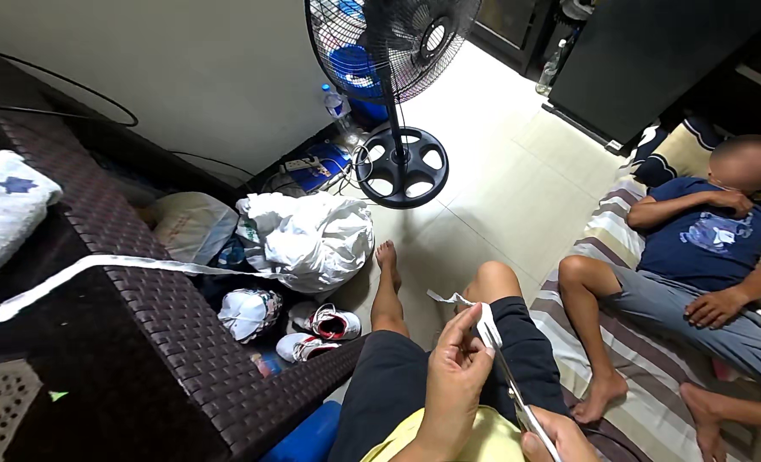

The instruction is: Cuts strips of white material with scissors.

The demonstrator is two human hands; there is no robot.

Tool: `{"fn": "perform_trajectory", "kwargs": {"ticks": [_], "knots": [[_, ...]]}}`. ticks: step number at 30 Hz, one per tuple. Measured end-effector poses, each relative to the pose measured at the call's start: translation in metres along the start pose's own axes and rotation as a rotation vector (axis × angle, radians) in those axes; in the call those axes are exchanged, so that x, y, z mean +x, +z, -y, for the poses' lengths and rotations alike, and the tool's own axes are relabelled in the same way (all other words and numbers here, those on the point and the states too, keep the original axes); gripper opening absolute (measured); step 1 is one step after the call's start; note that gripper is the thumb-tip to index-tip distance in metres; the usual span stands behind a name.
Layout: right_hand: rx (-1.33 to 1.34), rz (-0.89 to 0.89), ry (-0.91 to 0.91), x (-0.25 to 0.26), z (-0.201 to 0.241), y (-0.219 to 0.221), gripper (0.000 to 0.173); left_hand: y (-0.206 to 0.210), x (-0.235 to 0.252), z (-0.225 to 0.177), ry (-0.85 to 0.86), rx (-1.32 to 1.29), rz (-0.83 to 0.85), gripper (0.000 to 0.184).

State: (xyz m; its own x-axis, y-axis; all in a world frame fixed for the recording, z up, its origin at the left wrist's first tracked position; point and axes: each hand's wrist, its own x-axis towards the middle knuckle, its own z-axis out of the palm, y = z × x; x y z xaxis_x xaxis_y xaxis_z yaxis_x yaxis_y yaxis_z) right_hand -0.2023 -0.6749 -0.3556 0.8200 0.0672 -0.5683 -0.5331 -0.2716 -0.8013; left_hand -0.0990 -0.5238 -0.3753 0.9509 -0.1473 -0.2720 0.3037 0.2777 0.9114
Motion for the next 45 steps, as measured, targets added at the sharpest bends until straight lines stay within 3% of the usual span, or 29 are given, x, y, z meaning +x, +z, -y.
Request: {"fn": "perform_trajectory", "kwargs": {"ticks": [20, 23, 30, 34, 41, 45], "knots": [[0.011, -0.060, -0.004, 0.001, 0.000, 0.005, 0.050, 0.001, -0.004, 0.006, -0.011, -0.055, -0.010, 0.058], [-0.007, -0.044, 0.017, -0.001, 0.000, 0.004, 0.046, -0.002, -0.003, 0.001, -0.076, -0.098, 0.033, 0.060], [-0.091, -0.022, 0.016, -0.009, 0.000, -0.001, 0.049, -0.012, 0.017, -0.020, -0.327, -0.178, 0.047, 0.030], [-0.100, -0.011, 0.020, -0.012, -0.001, -0.003, 0.049, -0.022, 0.025, -0.024, -0.487, -0.225, 0.137, 0.033], [-0.116, 0.009, 0.016, -0.015, -0.001, -0.005, 0.049, -0.033, 0.029, -0.025, -0.245, 0.138, 0.275, 0.024], [-0.127, 0.011, 0.021, -0.015, -0.001, -0.006, 0.049, -0.034, 0.029, -0.021, -0.113, 0.193, 0.281, 0.024]]}}
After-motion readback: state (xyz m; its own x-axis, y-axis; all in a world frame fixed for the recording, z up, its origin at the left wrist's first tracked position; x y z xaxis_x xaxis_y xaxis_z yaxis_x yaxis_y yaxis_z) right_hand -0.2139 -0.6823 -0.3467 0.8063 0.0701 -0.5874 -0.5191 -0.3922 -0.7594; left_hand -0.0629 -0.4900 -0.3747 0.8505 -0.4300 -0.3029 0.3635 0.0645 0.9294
